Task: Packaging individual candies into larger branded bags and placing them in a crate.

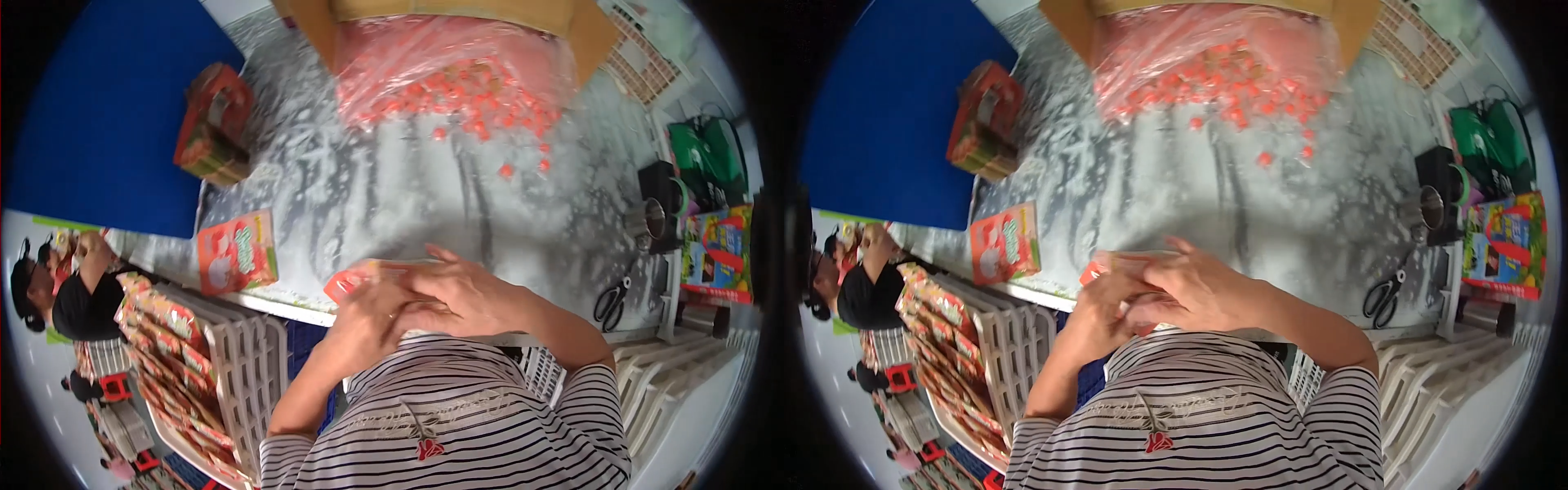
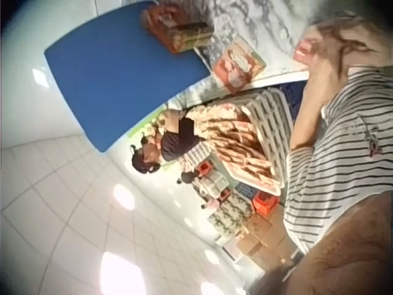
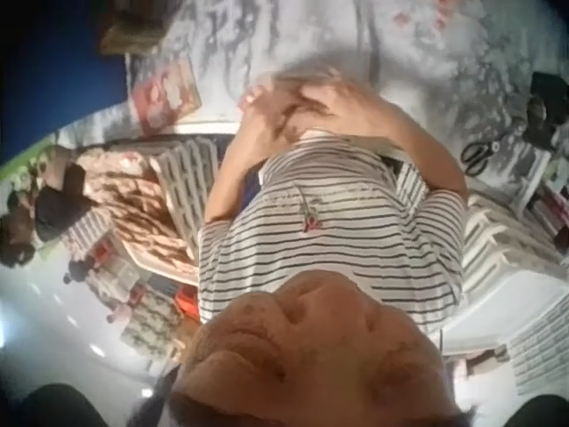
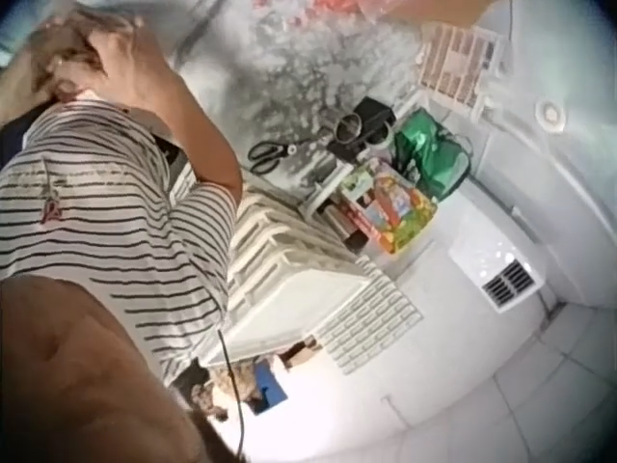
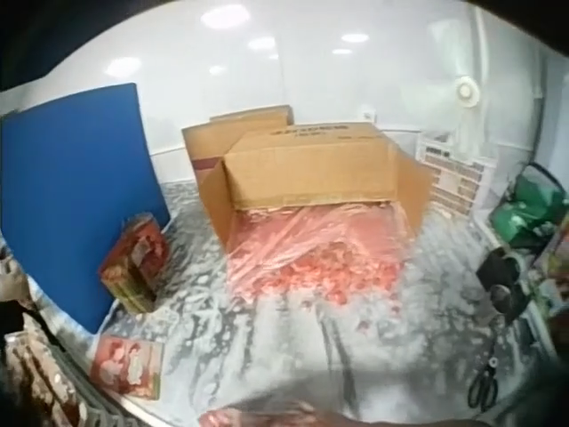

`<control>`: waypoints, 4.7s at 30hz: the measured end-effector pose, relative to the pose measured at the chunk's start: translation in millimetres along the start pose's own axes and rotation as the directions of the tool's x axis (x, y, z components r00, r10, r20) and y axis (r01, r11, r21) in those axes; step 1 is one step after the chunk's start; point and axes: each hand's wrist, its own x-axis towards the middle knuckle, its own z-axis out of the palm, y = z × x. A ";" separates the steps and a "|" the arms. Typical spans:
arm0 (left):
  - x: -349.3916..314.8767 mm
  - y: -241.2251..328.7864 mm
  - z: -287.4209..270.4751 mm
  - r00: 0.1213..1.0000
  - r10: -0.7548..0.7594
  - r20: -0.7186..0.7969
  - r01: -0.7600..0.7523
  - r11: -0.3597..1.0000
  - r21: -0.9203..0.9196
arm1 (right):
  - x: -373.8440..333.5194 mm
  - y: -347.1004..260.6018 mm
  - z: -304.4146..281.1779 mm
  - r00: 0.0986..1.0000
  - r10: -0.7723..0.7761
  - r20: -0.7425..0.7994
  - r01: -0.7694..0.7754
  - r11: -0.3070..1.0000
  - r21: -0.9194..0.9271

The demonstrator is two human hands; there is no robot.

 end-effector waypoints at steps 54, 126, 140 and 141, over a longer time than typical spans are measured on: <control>-28.1 -11.2 -8.4 0.941 -0.328 -0.079 0.331 0.943 0.024 | -72.4 159.2 18.7 0.424 0.460 -0.781 -0.412 0.865 0.286; -48.7 -18.3 -6.7 0.957 -0.268 -0.112 0.276 0.959 0.059 | 61.7 114.4 77.8 0.929 0.127 -0.347 -0.297 0.815 -0.497; -40.1 -17.8 -9.2 0.958 -0.270 -0.092 0.277 0.959 0.063 | 16.2 113.3 72.6 0.860 0.204 -0.468 -0.437 0.769 -0.466; -40.1 -17.5 -9.1 0.958 -0.271 -0.091 0.277 0.959 0.064 | 12.7 111.5 72.1 0.855 0.208 -0.474 -0.444 0.768 -0.462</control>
